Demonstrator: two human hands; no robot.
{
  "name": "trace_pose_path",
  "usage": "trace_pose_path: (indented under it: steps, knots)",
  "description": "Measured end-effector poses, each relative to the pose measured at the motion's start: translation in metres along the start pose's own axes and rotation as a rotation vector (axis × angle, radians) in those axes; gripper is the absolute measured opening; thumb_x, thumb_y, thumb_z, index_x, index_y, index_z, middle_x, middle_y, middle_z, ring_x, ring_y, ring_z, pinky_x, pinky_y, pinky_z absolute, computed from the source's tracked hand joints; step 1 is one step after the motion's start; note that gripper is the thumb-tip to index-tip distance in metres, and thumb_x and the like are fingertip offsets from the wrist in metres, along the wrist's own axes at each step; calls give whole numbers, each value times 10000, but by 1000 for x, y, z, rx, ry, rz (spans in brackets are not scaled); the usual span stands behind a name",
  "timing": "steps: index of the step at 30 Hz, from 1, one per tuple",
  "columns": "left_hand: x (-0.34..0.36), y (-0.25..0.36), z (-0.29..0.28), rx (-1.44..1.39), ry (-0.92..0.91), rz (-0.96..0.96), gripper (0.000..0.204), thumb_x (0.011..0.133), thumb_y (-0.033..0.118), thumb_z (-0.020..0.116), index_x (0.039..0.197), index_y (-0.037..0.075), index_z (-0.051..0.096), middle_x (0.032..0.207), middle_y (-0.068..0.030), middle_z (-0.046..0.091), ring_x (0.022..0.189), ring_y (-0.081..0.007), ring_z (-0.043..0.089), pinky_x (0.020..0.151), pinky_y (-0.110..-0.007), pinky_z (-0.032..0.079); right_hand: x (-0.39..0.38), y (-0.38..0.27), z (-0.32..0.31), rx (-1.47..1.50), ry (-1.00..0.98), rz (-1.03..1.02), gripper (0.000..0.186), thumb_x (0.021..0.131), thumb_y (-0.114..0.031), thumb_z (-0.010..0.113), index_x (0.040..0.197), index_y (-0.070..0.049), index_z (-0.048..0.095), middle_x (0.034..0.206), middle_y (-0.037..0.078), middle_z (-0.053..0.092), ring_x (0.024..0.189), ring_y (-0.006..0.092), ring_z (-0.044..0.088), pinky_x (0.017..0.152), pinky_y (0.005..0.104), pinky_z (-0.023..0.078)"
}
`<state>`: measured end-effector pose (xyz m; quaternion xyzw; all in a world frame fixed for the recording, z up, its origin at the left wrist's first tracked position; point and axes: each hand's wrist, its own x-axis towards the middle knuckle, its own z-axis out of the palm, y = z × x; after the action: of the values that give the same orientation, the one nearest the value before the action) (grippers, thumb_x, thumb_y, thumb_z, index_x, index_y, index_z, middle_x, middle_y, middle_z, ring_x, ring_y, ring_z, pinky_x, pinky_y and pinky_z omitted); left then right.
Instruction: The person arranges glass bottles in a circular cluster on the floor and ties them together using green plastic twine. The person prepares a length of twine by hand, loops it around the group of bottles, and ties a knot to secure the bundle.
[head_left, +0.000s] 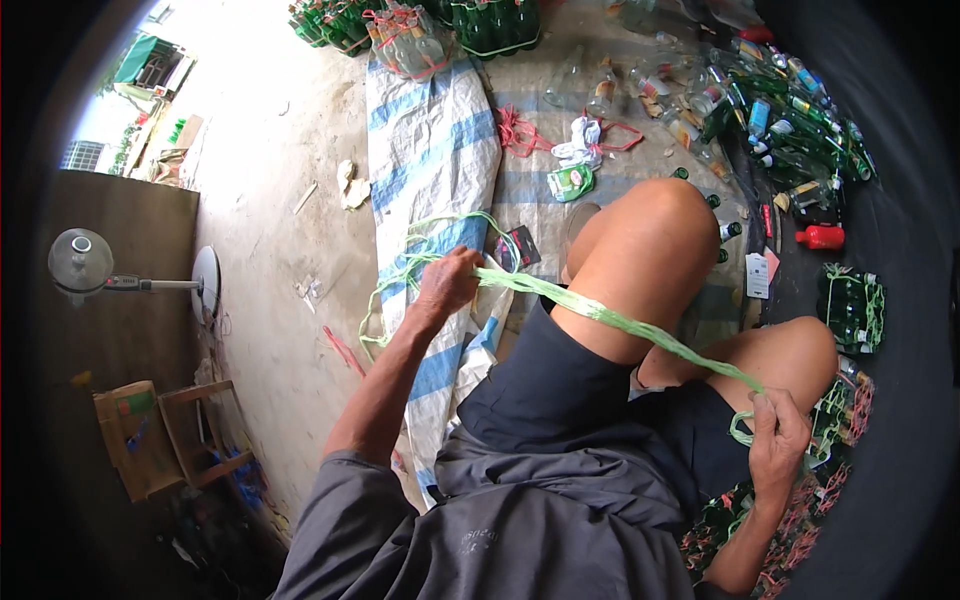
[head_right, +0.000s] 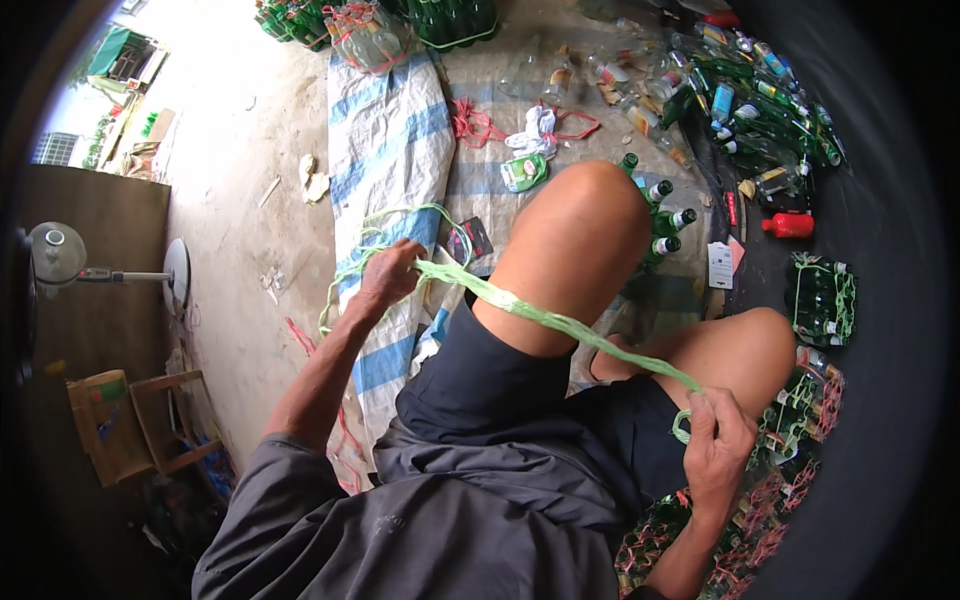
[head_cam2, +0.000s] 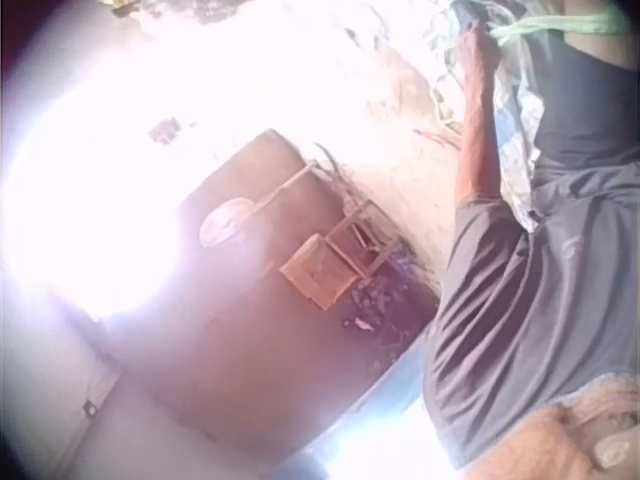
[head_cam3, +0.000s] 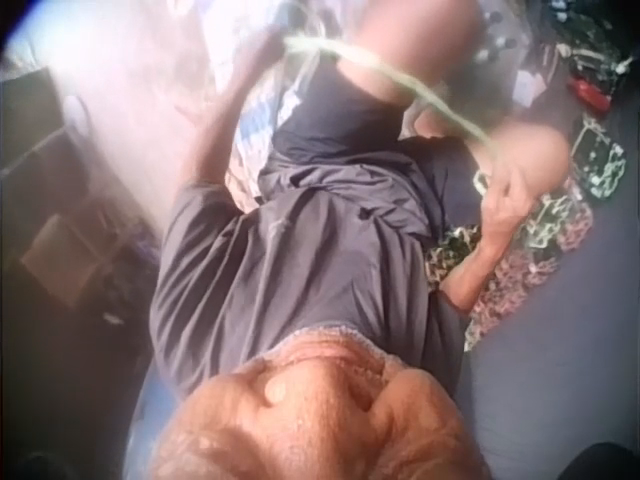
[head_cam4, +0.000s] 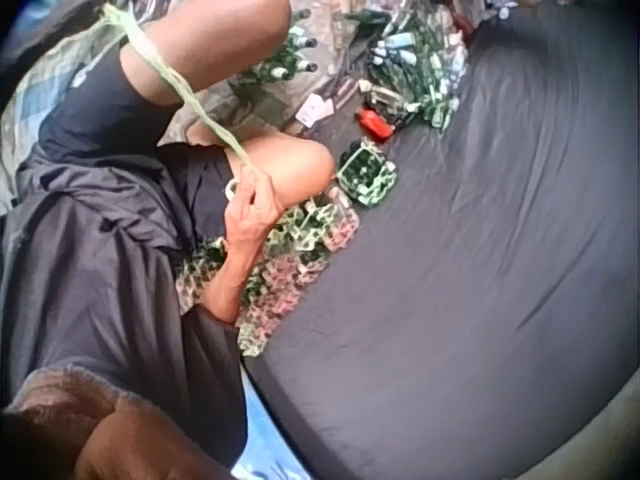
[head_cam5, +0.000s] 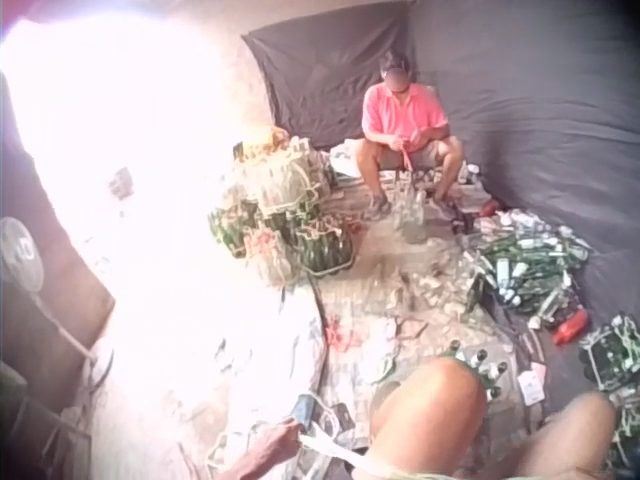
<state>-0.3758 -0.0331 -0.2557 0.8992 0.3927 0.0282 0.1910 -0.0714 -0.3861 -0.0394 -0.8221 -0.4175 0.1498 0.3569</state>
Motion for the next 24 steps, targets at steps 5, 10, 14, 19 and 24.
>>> trace_pose_path:
  steps: [5,10,14,19,24]
  knots:
    - [-21,-43,84,-61,-130,24,213,801,5,590,970,103,675,1093,-106,589,858,-373,666,735,-465,545,9,-23,13,-35,-107,-96,88,928,-23,594,892,58,590,732,169,599,608,306,579,571,384,445]
    - [-19,-33,106,59,-380,-157,276,778,20,613,1025,98,710,1510,-102,411,1001,-359,681,808,-444,569,10,-22,27,-24,-164,-73,74,905,-17,619,893,52,595,754,187,610,648,365,600,594,411,465]
    - [-19,-36,119,42,-386,-157,259,775,25,614,1004,91,715,1507,-104,416,1003,-360,681,816,-452,568,9,-28,35,-42,-204,-66,57,890,-7,620,894,47,603,728,180,595,628,363,591,571,416,452]
    - [-18,-41,132,97,-446,-190,299,778,22,607,1061,67,693,1520,-127,398,1090,-360,650,869,-446,555,13,-39,41,-28,-237,-59,49,876,4,621,894,46,605,719,177,592,610,350,587,550,406,445]
    - [-17,-53,141,35,-528,-286,413,759,3,620,1158,98,675,1531,-127,379,1072,-415,642,887,-471,543,9,-41,46,11,-252,-62,54,871,1,629,901,39,606,690,168,579,559,346,572,499,400,429]
